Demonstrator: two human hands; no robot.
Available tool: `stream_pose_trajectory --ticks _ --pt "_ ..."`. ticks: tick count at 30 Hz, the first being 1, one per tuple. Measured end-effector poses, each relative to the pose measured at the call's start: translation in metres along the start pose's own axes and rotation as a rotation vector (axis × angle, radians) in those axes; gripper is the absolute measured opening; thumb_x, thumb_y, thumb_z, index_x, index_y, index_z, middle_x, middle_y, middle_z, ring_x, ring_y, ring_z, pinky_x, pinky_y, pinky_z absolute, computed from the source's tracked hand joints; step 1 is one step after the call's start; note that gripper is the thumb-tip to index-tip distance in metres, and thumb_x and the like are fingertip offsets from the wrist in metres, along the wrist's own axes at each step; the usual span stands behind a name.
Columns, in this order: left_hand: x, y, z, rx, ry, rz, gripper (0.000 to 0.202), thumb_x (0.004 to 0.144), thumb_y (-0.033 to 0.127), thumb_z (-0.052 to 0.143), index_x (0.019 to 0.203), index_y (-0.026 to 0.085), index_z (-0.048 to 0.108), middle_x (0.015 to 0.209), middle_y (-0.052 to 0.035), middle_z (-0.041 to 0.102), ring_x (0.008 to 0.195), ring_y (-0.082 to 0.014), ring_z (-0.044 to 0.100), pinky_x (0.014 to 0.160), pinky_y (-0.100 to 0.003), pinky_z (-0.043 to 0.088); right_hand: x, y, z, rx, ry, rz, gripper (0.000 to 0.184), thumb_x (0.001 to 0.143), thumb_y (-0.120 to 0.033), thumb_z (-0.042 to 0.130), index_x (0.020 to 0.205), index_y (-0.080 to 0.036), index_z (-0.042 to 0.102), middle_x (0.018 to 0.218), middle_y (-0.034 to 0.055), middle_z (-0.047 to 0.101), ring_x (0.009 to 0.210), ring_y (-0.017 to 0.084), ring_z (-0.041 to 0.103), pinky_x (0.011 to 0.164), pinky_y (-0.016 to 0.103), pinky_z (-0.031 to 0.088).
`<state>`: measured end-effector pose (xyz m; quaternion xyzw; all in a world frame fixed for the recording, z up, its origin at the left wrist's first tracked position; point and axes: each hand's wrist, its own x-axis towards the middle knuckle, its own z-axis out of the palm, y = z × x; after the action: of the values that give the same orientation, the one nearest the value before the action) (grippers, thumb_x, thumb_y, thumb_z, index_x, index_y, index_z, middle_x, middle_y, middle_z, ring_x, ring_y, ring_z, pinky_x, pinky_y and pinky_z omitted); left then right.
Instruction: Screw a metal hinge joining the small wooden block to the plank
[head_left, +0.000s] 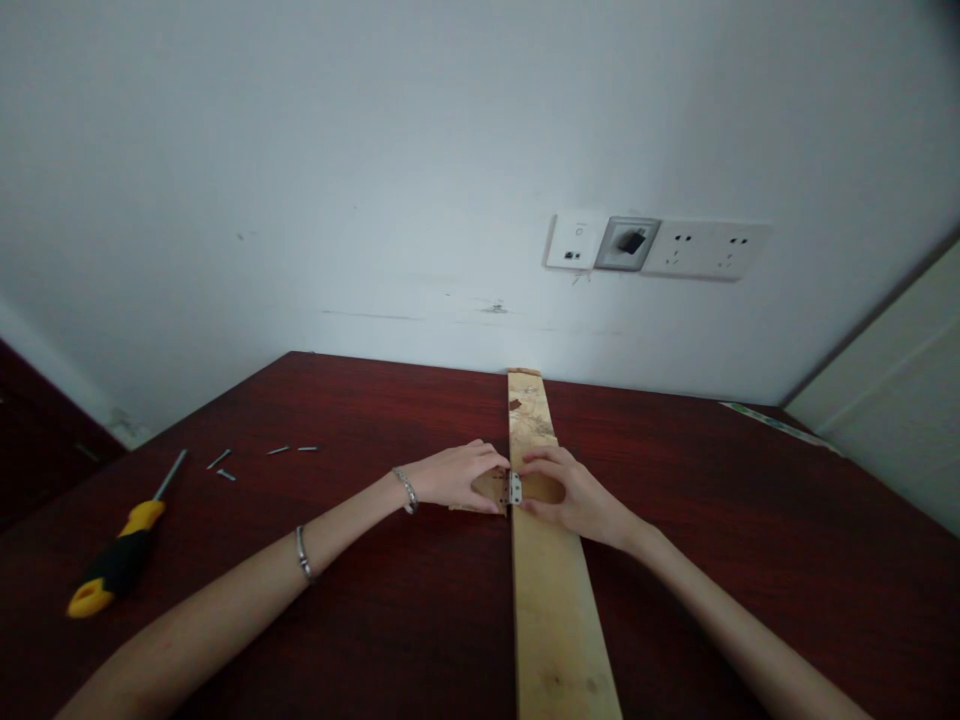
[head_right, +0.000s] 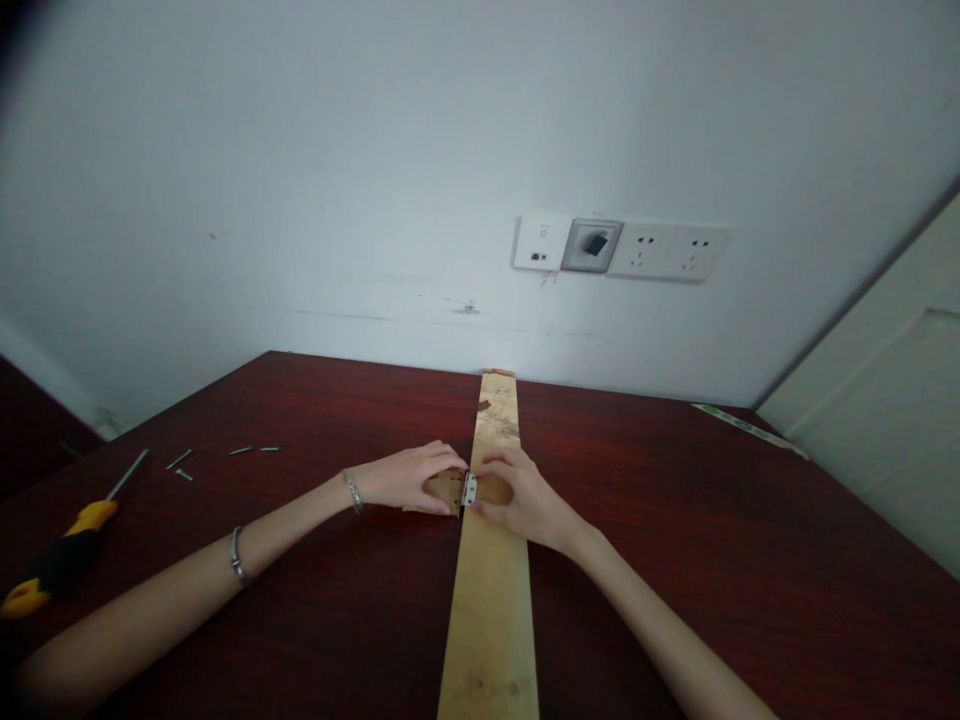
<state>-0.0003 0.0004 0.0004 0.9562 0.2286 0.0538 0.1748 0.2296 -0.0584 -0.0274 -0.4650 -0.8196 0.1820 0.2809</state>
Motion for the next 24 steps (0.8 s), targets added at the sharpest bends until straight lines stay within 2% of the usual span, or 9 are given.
stream_pose_trajectory --ticks 24 --pt "-0.0007 0.0 -0.001 -0.011 0.0 0.023 0.057 0.076 0.04 0.073 0.123 0.015 0.051 0.114 -0.0099 0.057 0.106 -0.0241 0.052 0.091 -0.032 0.042 -0.0004 0.0019 0.0002 0.004 0.005 0.005 0.035 0.073 -0.032 0.071 0.106 -0.022 0.066 0.117 0.0095 0.057 0.113 0.026 0.053 0.103 0.044 0.041"
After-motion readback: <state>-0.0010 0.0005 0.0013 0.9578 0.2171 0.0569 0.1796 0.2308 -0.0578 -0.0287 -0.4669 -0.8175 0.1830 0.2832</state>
